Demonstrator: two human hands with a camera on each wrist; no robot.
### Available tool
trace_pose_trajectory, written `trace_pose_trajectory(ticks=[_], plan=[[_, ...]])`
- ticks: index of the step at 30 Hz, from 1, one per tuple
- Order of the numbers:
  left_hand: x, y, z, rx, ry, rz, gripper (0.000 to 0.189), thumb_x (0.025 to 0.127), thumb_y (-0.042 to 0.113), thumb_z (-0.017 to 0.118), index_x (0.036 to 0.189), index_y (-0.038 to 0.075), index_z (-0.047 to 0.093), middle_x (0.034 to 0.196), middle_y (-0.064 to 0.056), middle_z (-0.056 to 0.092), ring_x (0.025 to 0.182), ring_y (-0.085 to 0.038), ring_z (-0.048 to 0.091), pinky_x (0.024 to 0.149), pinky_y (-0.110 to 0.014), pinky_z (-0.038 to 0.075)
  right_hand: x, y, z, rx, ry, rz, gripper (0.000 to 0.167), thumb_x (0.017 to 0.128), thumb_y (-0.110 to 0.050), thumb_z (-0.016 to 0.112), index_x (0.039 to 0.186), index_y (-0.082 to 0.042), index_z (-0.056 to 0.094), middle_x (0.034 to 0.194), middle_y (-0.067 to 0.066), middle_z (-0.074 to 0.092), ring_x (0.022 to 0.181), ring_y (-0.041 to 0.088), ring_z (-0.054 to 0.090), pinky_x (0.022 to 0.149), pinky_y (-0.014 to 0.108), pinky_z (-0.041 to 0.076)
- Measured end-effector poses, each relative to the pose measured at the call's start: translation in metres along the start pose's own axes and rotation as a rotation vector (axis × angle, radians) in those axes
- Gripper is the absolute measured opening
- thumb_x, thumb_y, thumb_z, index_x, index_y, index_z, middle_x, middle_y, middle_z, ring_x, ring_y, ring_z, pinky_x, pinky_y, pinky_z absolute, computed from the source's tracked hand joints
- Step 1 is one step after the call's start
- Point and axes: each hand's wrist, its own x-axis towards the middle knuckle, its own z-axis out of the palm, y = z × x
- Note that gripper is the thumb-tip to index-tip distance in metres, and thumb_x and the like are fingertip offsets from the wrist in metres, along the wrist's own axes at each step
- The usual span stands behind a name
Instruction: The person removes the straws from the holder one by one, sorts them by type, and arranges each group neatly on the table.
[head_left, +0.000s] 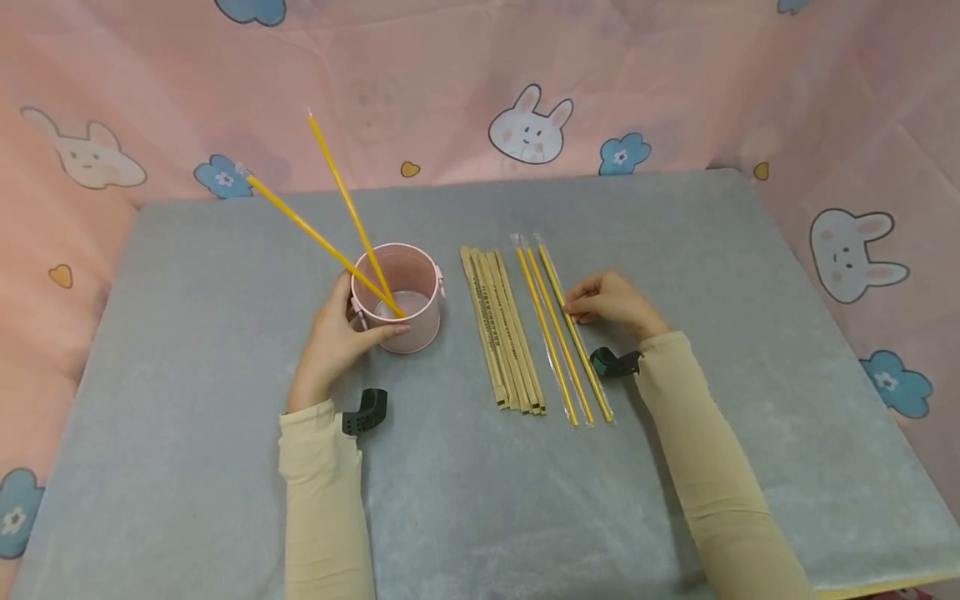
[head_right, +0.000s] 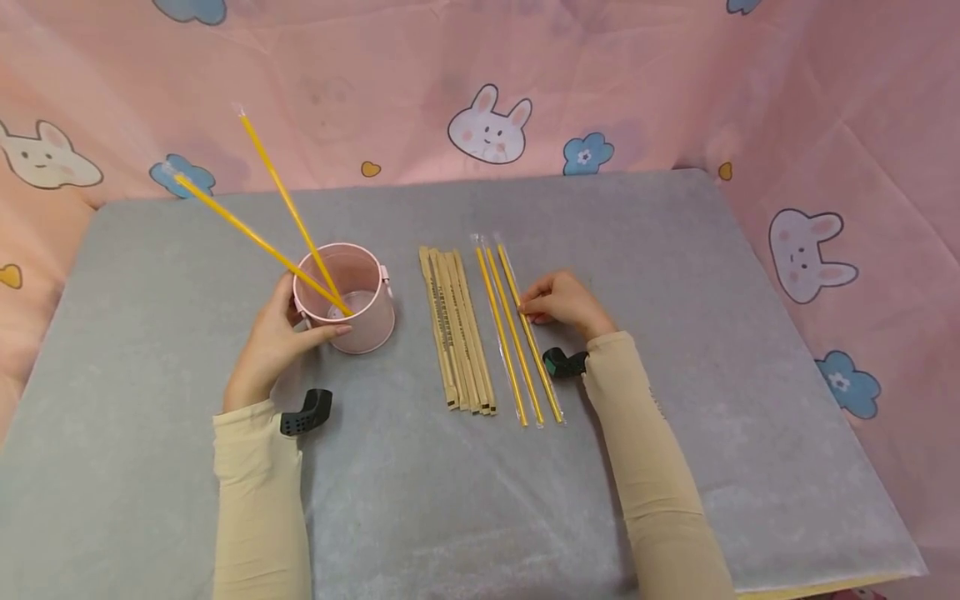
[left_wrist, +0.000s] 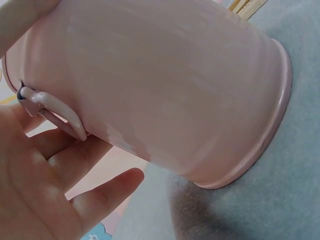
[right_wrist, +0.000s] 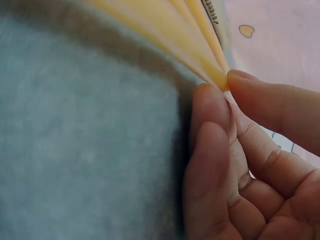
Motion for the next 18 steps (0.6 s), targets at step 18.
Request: trace_pose_trajectory(ticks=[18], plan=[[-0.0009,0.0012,0.0008,-0.006,-0.001,-0.011,0.08,0.071,0.009,0.083,0.137,0.006,0.038,0.128,-0.014,0.049,0.122,-0.027,0.047,0.104,-0.039,0.037,0.0035,0.006,0.0026,0.016,0.018,0.013,0.026,0.09,-0.012,0.066,0.103,0.01,0.066,0.078,0.006,0.068,0.067,0.012,0.063,0.063,0.026,0.055]])
